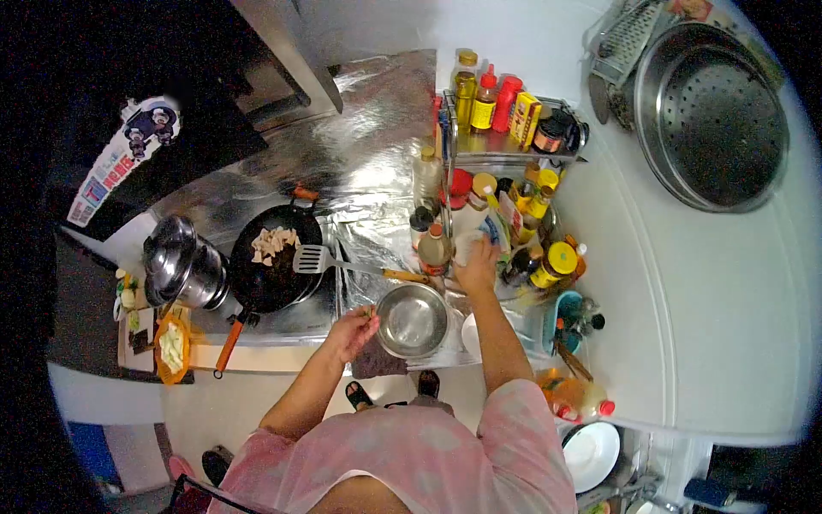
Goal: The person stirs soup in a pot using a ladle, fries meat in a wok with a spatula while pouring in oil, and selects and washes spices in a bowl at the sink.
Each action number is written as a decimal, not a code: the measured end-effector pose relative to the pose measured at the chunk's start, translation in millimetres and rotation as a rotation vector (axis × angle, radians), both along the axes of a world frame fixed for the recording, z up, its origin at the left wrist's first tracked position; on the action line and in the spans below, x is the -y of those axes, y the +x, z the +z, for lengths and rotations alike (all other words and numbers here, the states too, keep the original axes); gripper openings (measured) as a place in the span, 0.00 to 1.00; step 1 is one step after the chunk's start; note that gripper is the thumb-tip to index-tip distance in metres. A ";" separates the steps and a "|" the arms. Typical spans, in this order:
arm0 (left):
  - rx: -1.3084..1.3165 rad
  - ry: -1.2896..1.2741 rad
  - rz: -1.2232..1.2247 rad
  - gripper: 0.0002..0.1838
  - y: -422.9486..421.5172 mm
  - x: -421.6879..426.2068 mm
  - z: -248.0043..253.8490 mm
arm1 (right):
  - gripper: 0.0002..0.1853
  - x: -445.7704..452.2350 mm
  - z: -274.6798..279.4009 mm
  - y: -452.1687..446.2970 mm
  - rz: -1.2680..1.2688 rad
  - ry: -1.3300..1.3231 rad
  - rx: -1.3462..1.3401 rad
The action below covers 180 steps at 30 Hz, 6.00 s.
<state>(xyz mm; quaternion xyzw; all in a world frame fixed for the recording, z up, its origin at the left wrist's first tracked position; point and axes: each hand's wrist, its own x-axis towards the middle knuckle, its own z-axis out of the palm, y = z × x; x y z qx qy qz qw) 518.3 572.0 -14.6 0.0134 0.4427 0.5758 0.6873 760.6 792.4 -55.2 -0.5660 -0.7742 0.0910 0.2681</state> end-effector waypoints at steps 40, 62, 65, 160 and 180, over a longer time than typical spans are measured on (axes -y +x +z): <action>0.137 0.122 -0.976 0.05 213.0 74.7 9.8 | 0.25 415.5 73.1 136.4 -0.365 -0.074 -0.242; 0.053 0.028 -1.393 0.09 649.1 182.3 -49.1 | 0.20 562.4 -4.7 629.5 -1.077 0.428 -0.187; 0.070 0.075 -1.418 0.12 691.1 182.5 -54.9 | 0.18 544.3 -24.8 676.5 -1.085 0.085 -0.303; 0.307 0.146 -1.453 0.19 802.7 205.3 -47.1 | 0.10 565.2 1.3 634.8 -1.210 0.144 -1.772; 0.173 0.120 -1.453 0.20 801.4 197.0 -69.9 | 0.05 537.2 -19.7 617.3 -0.997 -0.027 -1.508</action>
